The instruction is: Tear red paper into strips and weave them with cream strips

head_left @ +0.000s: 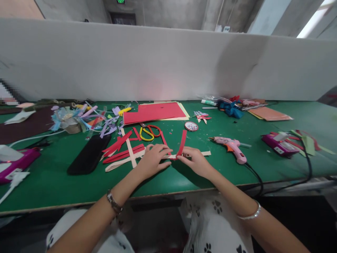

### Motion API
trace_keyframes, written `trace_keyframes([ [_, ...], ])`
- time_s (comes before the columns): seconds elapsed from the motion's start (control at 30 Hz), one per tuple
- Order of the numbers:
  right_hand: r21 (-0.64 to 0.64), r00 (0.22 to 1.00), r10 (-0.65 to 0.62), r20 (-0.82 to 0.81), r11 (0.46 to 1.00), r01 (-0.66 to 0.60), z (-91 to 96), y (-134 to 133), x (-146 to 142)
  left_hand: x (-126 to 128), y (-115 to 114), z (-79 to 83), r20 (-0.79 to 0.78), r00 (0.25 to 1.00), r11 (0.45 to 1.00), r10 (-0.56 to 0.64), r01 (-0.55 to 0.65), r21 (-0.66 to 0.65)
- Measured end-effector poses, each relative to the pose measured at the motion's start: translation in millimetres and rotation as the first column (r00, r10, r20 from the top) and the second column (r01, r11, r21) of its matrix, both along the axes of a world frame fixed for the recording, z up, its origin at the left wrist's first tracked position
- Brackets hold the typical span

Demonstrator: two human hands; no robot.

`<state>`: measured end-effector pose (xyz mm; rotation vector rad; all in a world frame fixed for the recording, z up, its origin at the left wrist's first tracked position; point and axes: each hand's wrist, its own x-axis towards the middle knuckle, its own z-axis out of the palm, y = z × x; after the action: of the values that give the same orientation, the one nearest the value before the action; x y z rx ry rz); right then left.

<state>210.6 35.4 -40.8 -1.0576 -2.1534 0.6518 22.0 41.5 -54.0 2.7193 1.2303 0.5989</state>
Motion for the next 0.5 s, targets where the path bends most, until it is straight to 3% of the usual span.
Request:
trace_keyframes([
  [0.23,-0.033,0.999,-0.053,0.011,0.998,0.053,2.1,-6.0,10.1,-11.9,5.1,6.7,-0.152,0.987,0.995,0.05,-0.063,-0.079],
  [0.5,-0.042,0.997,-0.04,0.068,0.998,0.043,2.0,-8.1,10.4,-9.3,7.7,14.0,-0.137,0.99,0.987,0.035,-0.055,-0.149],
])
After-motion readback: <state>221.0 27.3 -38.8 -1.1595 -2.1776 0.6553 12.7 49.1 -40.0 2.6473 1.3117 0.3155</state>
